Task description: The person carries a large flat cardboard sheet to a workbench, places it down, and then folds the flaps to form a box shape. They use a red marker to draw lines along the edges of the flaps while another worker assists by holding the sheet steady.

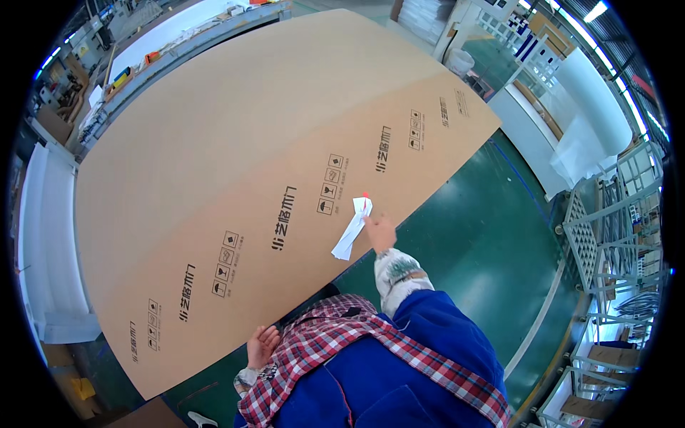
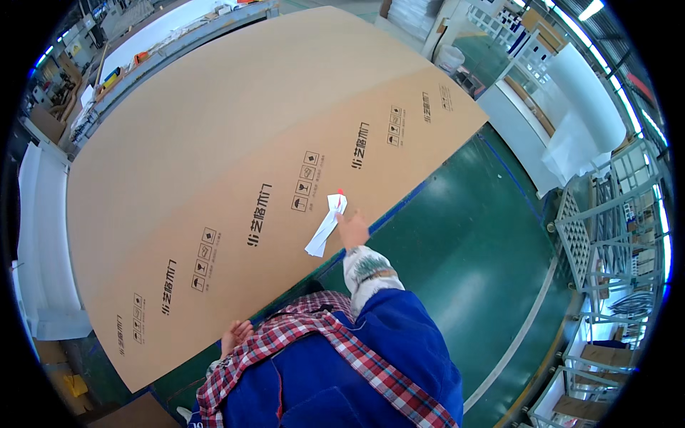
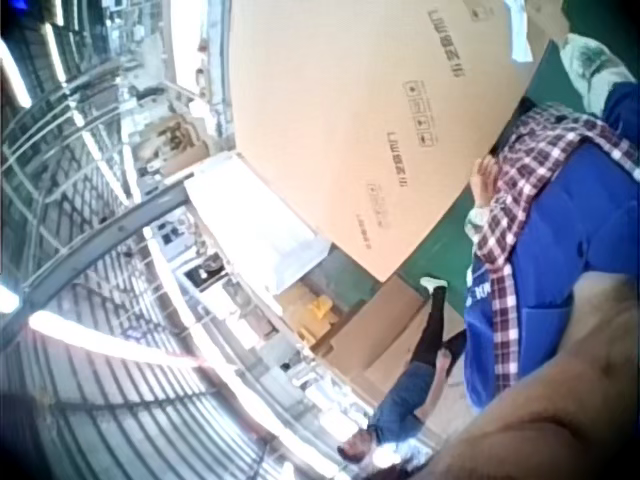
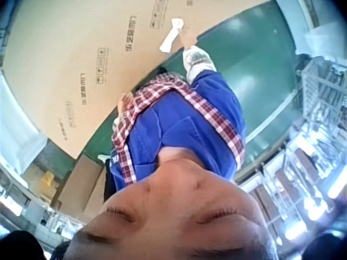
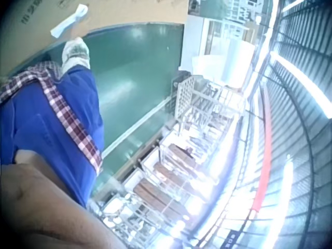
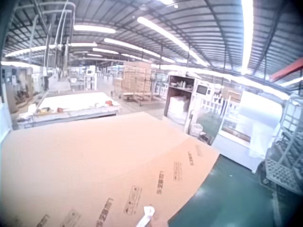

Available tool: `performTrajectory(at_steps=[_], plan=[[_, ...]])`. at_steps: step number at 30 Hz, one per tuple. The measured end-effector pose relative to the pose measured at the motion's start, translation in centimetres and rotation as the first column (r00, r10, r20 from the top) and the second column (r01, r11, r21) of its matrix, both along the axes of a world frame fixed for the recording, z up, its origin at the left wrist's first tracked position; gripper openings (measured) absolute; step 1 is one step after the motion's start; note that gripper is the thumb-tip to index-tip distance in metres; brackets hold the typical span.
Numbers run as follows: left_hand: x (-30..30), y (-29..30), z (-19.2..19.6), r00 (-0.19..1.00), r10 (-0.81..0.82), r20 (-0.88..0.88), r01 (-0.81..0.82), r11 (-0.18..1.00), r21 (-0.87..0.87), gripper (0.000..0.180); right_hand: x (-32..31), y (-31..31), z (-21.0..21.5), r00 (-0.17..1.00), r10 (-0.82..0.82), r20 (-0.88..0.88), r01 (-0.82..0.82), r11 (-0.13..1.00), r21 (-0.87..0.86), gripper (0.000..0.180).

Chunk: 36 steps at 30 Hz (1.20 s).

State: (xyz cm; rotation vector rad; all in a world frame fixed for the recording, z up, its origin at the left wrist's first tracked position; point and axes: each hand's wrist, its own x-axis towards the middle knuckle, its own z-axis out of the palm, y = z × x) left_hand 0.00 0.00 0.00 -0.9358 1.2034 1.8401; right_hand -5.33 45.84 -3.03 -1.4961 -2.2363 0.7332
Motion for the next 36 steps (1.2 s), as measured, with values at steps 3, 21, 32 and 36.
performTrajectory(at_steps=[3,21,32,36], plan=[[0.0,-1.7,-0.3,0.999,0.032,-0.023,-0.033,0.998,-0.062,0.026,-0.9,-1.0,1.9,0.991,0.032,0.127,-0.004,0.977,-0.214,0.049],[-2.1,7.6,-4.6,0.883,-0.293,-0.367,0.15,0.917,-0.37,0.028,0.2,5.5,1.7,0.746,-0.371,-0.553,-0.516,0.202,-0.832,0.018],[-4.7,10.2,-3.7,0.562,-0.798,-0.218,0.451,0.516,-0.728,0.029,9.7,14.4,7.7,0.115,-0.686,-0.718,-0.684,0.47,-0.558,0.015],[-6.7,15.6,-2.7,0.256,-0.884,-0.39,0.373,0.463,-0.804,0.022,19.7,11.8,3.9,0.158,-0.804,-0.573,-0.458,0.455,-0.764,0.013]])
